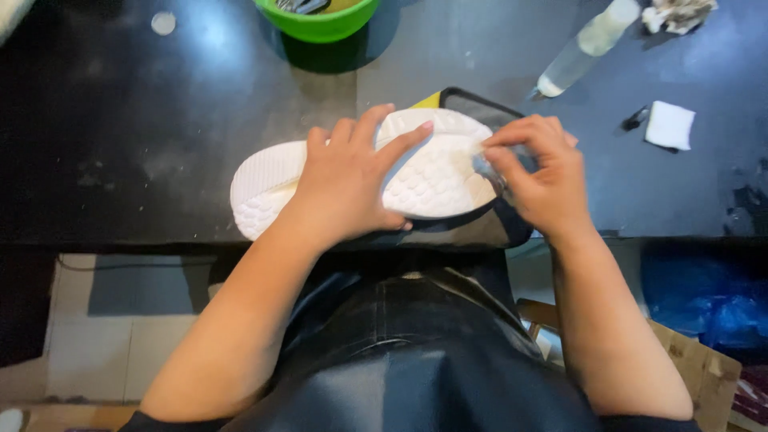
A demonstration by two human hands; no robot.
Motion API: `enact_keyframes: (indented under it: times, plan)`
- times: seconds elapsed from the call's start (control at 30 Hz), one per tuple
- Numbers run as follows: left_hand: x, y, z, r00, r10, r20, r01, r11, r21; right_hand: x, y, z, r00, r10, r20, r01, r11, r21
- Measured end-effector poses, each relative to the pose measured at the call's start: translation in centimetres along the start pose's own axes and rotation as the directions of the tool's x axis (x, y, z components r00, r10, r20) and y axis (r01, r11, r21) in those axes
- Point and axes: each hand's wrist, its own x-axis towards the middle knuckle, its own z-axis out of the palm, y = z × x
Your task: The person cleans a white shoe insole by hand using a small white cloth. They rub the textured surface of the insole, which is resting on their lap, and occasionally pick up a spray bottle to apply liquid before continuing to wipe the insole.
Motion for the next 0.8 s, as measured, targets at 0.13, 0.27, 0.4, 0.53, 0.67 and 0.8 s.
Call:
enact_keyframes:
  times: [0.13,0.27,0.4,0.53,0.67,0.8]
  plan:
    - [0.1,0.1,-0.5,1.0,0.006,-0.012,-0.006,1.0,0.003,-0.4,0.9,-0.6,0.887,0.46,-0.038,-0.306,0.648,0.697]
    - [0.9,1.0,-2.4,0.997,0.032,-0.066,-0.03,0.999,0.034,0.0,1.2,-2.6,0.885,0.437,0.16,-0.291,0.25,0.924]
    - [2.9,2.6,-3.8,0.988,0.108,-0.109,-0.099,0.991,0.089,1.4,1.8,-5.1,0.877,0.455,0.155,-0.296,0.258,0.92]
    - [5.9,3.8,-4.0,0.983,0.174,-0.056,-0.173,0.985,0.029,4.9,4.5,-8.4,0.901,0.408,-0.149,-0.16,0.631,0.759]
    - [8.8,4.8,-3.4,0.97,0.242,0.018,-0.24,0.967,-0.086,8.0,6.8,-9.4,0.888,-0.192,-0.418,0.176,0.981,-0.077]
    - [11.2,5.7,-3.6,0.968,0.252,0.003,-0.251,0.966,-0.061,9.7,8.7,-8.8,0.869,-0.435,-0.236,0.304,0.846,-0.438]
